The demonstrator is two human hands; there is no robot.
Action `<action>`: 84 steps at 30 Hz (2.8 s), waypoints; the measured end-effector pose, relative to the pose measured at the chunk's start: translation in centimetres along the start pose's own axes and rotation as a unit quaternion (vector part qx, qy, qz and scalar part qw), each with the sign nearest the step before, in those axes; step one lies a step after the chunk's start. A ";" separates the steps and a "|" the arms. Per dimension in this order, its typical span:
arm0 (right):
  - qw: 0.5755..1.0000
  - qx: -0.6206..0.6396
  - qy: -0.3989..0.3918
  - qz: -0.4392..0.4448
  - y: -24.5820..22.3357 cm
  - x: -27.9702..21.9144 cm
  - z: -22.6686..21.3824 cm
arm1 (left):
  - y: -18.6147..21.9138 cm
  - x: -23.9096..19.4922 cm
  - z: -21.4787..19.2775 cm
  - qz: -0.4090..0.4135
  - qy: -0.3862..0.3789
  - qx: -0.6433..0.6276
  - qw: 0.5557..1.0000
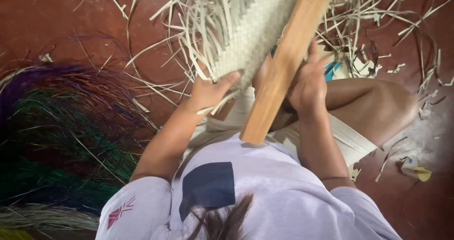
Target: The person sits on the floor and weaves thin white strips into a wooden frame using a dark cord. They tie the cord to the frame and continue weaving the strips into the structure.
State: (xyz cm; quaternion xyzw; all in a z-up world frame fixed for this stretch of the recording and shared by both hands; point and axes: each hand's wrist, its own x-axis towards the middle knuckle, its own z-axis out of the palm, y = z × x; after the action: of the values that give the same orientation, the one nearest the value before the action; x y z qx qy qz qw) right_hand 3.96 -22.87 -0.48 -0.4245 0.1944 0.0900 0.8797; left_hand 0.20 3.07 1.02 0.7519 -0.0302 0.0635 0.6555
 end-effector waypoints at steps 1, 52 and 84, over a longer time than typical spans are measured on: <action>1.000 -0.002 0.001 0.000 -0.5 -0.9 0.9 | -0.3 -0.1 0.2 0.000 0.000 -0.002 1.000; 0.988 -0.124 -0.027 -0.093 6.4 0.8 8.1 | 2.9 -0.5 -0.3 -0.403 -0.101 0.064 0.907; 0.983 -0.077 -0.071 -0.148 -2.3 5.3 6.8 | 2.0 2.6 1.1 -0.263 -0.160 -0.163 0.937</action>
State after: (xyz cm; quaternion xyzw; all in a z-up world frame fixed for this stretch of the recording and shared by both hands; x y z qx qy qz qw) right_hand 11.32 -18.96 2.76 -0.5077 0.0587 0.0040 0.8595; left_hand 2.56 1.82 3.21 0.6159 0.0535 -0.2382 0.7490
